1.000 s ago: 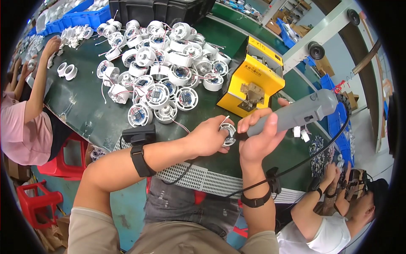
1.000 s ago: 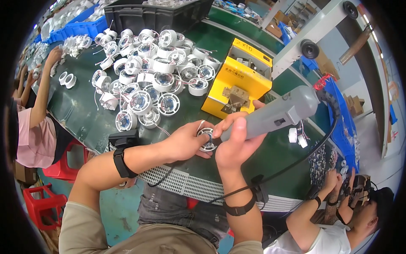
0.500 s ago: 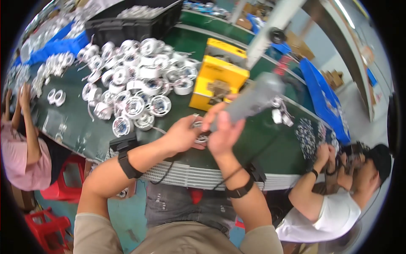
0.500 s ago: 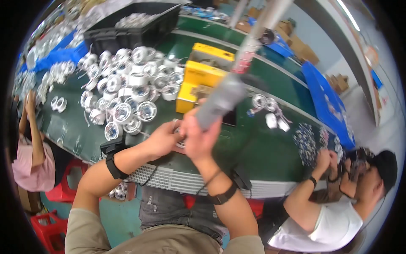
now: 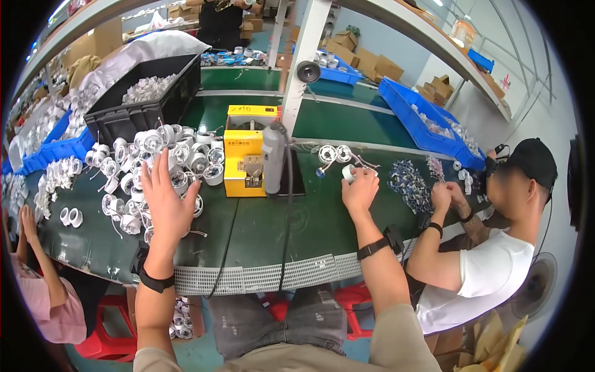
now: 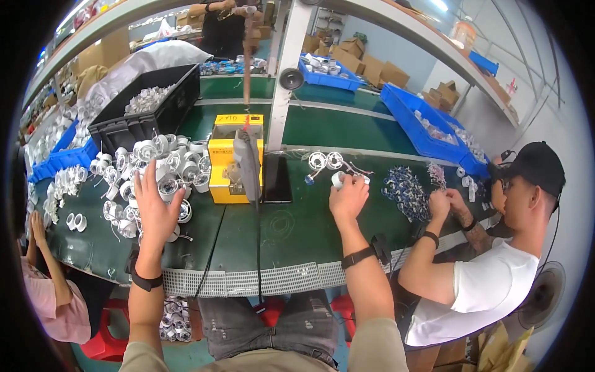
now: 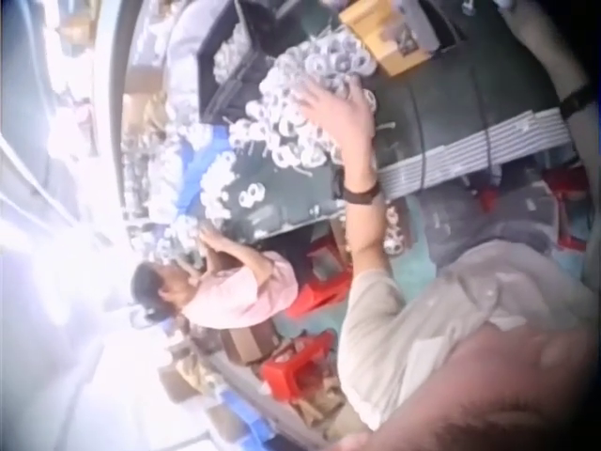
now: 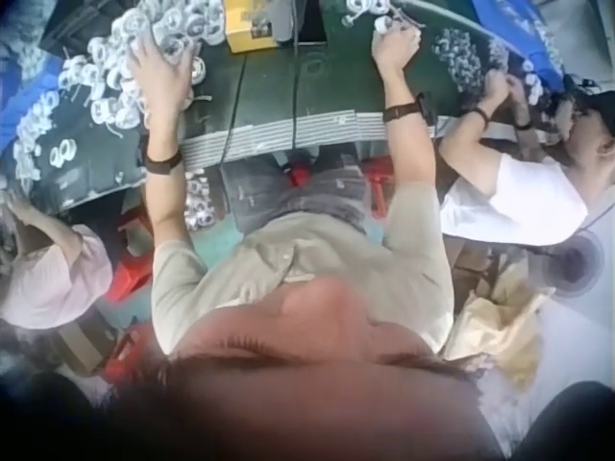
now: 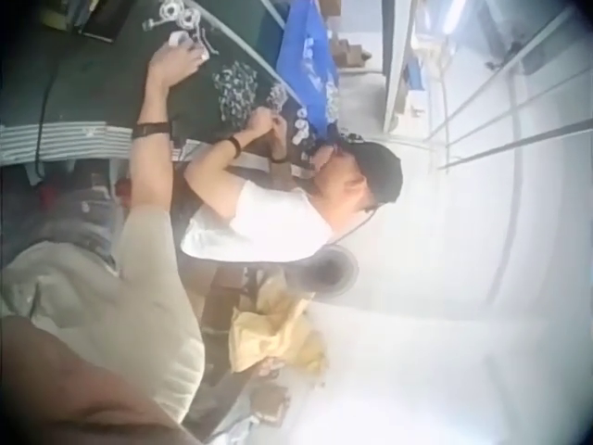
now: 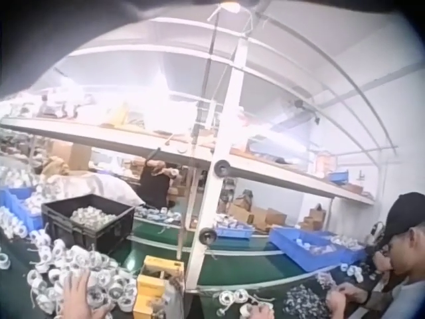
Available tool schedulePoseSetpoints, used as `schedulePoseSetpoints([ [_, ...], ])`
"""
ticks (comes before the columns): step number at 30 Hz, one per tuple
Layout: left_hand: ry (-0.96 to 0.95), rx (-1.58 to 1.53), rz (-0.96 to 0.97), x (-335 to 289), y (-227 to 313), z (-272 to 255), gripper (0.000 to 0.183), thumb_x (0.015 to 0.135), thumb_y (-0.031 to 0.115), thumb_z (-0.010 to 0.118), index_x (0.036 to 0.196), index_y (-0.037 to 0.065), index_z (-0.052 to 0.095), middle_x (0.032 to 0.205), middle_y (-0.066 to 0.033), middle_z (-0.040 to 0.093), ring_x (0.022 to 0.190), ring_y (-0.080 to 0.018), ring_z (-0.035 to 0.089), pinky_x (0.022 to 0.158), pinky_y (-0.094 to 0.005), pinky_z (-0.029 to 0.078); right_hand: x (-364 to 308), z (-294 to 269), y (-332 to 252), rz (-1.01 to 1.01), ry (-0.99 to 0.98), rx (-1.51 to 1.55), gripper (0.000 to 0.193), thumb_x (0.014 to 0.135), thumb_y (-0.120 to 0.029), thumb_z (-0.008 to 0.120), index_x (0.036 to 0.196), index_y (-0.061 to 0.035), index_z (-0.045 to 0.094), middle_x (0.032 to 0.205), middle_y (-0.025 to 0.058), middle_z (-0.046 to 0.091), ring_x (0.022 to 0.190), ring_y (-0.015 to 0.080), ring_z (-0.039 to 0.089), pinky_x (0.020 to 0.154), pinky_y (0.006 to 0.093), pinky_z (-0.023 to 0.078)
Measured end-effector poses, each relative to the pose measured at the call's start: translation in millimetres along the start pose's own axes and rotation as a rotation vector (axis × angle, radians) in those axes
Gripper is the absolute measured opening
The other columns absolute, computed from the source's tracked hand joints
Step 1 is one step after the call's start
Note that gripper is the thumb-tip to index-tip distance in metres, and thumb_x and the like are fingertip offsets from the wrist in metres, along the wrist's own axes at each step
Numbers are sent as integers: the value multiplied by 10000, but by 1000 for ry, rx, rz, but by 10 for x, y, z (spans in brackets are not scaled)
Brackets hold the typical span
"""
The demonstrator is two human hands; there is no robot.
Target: Assembling small electronic housing components using a suspended electric screwdriver on a factory production line.
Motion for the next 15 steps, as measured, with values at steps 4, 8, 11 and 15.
schedulePoseSetpoints([
  [4,-437,-670,-115,-195,58,380,325,847,83,654,1144,-15,567,1024,-128,633,946,-242,617,829,-365,502,-361,-363,-587,-203,41,323,319,679,-191,779,920,-58,619,1062,118,528,1035,326,458,921,411,374],
  [8,-1185,-1666,-546,-791,829,711,460,1006,237,480,1387,0,378,1264,-166,542,1053,-198,593,886,-346,517,-1068,-913,-1335,-391,-52,687,368,612,-153,835,883,-61,604,1083,120,510,1076,333,466,913,435,404],
  [11,-1443,-1883,-656,-939,1238,723,457,1027,293,420,1407,44,369,1292,-87,518,1168,-175,530,944,-329,478,-1346,-984,-1613,-499,-149,746,392,599,-153,854,907,-87,620,1139,119,505,1176,381,438,969,478,386],
  [15,-1381,-1921,-679,-907,1247,720,429,1003,234,477,1370,22,416,1302,-107,534,1200,-201,518,981,-335,432,-1198,-584,-1321,38,-355,1416,354,838,-284,717,1042,-13,614,1338,156,378,1245,304,420,995,460,423],
])
Point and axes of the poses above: each hand's wrist, its own x-axis towards the middle knuckle, its own z-axis out of the palm, y = z × x, the point moved 8 cm from there along x, towards the middle knuckle
